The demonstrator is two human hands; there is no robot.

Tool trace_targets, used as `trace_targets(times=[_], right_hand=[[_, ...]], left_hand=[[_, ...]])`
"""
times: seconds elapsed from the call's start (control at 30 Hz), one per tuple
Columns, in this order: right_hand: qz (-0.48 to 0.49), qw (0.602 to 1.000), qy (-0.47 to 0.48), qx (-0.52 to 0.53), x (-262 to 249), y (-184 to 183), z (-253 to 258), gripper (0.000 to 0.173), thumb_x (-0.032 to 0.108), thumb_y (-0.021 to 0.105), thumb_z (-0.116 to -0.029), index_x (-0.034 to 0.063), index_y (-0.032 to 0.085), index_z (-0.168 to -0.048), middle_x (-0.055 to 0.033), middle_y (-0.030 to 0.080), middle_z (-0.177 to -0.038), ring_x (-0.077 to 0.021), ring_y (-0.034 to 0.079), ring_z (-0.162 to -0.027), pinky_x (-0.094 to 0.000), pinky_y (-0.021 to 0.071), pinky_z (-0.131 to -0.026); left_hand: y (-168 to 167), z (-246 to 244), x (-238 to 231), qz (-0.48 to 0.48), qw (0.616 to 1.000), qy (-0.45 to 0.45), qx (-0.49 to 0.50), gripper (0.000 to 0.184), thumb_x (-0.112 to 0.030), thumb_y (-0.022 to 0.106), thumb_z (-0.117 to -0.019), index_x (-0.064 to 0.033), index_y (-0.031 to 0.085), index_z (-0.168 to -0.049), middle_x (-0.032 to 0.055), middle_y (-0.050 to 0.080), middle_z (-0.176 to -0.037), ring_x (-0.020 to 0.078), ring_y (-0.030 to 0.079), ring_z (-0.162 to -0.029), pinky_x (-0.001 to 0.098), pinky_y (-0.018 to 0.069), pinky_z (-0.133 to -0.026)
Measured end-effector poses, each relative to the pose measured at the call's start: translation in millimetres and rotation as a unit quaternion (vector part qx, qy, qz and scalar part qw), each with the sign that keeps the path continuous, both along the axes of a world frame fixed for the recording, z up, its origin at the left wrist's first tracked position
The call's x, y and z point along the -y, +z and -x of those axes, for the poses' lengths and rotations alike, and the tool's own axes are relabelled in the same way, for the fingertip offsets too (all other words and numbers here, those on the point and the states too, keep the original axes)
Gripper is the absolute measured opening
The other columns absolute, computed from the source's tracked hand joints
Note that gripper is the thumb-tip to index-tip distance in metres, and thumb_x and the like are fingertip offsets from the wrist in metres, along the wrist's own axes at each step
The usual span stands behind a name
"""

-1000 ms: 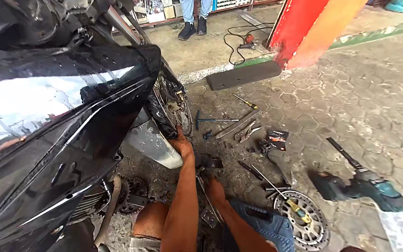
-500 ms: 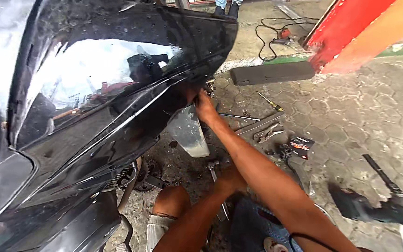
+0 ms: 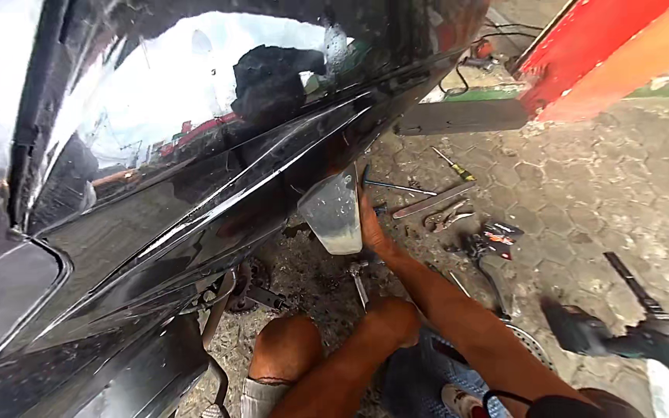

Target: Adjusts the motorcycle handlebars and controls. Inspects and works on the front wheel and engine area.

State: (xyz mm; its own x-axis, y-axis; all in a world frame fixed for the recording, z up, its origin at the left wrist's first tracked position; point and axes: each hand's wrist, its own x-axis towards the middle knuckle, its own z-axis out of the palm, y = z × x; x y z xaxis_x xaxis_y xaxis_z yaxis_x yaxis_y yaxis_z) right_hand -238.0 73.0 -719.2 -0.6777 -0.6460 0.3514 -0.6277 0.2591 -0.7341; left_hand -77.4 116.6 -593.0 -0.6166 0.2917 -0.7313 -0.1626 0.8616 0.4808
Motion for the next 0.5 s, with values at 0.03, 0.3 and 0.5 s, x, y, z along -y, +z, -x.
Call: trace_targets(times=[0.03, 0.3, 0.5], right_hand=[[-0.002, 1.000, 0.006, 0.010, -2.7, 4.4, -0.4, 0.088, 0.028, 0.074, -0.0896, -0.0063, 0.030, -0.157, -0.0271, 0.049, -0.151, -0.0340, 0.051, -0.140, -0.0460, 0.0404, -0.119], [-0.105, 0.987, 0.014, 0.122, 5.2, 35.3, 9.5, 0.090, 0.025, 0.080, -0.0807, 0.0036, 0.036, -0.156, -0.0204, 0.063, -0.137, -0.0281, 0.061, -0.129, -0.0470, 0.0451, -0.113], [-0.146, 0.987, -0.027, 0.064, 8.3, 36.4, 10.8, 0.069, 0.028, 0.075, -0.0826, 0.0046, 0.055, -0.144, -0.0222, 0.065, -0.132, -0.0359, 0.061, -0.125, -0.0542, 0.0450, -0.109]], left_hand=[[4.9, -0.6, -0.8, -0.002, 1.000, 0.001, -0.005, 0.036, -0.030, 0.059, -0.1026, 0.0023, 0.067, -0.117, 0.0250, 0.067, -0.120, 0.0436, 0.064, -0.114, 0.0662, 0.0513, -0.089], [13.6, 1.8, 6.0, -0.021, 0.999, 0.021, -0.040, 0.039, -0.032, 0.062, -0.1015, 0.0036, 0.067, -0.115, 0.0251, 0.067, -0.119, 0.0419, 0.064, -0.114, 0.0637, 0.0508, -0.093], [10.9, 3.0, 14.0, -0.021, 0.999, 0.000, -0.047, 0.039, -0.034, 0.063, -0.1004, 0.0024, 0.067, -0.114, 0.0242, 0.067, -0.118, 0.0418, 0.064, -0.114, 0.0647, 0.0508, -0.091]])
